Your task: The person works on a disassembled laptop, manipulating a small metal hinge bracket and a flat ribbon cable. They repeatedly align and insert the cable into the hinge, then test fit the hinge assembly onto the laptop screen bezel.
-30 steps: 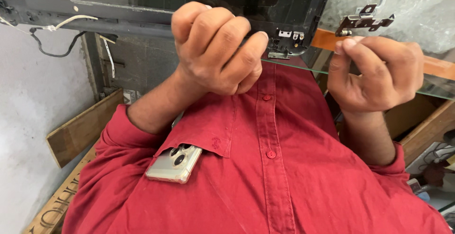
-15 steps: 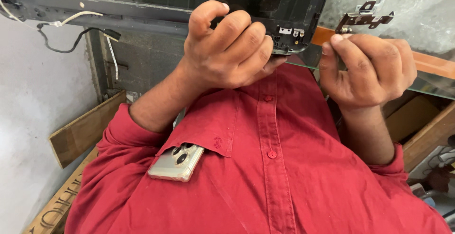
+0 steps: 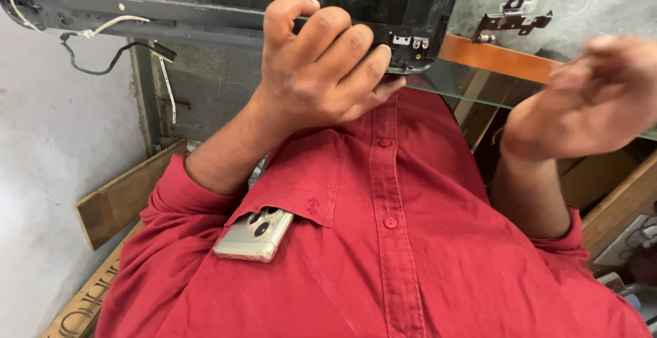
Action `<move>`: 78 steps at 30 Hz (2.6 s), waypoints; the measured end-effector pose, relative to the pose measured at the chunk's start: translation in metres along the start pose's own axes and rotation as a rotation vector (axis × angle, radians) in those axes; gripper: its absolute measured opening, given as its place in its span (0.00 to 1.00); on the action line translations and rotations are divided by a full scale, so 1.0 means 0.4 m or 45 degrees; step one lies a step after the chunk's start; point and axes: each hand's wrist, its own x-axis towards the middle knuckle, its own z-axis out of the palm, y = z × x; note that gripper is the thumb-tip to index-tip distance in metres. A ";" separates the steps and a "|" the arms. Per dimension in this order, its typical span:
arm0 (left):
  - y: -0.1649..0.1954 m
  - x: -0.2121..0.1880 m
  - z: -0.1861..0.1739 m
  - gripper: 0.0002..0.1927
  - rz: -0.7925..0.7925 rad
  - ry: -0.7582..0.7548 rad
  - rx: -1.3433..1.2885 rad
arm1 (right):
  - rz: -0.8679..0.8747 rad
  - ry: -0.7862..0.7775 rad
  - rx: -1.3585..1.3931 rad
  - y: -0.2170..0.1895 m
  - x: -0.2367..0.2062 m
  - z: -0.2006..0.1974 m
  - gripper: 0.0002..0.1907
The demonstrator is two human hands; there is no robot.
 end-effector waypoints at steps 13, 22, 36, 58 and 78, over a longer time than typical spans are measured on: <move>0.025 0.057 -0.032 0.05 -0.326 0.038 -0.357 | 0.266 -0.337 -0.012 -0.004 0.016 -0.027 0.33; 0.031 0.090 -0.037 0.07 -0.413 -0.004 -0.466 | -0.033 -0.596 -0.284 -0.082 0.081 0.028 0.16; 0.084 0.048 -0.118 0.07 -0.684 -0.139 -1.058 | -0.051 -0.476 -0.085 -0.179 -0.001 0.034 0.17; 0.154 0.004 -0.062 0.12 -1.281 -0.465 -1.837 | -0.937 -0.851 0.051 -0.227 -0.006 0.027 0.07; 0.085 0.015 -0.106 0.07 -0.925 -0.308 -1.285 | -0.829 -0.796 -0.091 -0.222 0.057 0.077 0.09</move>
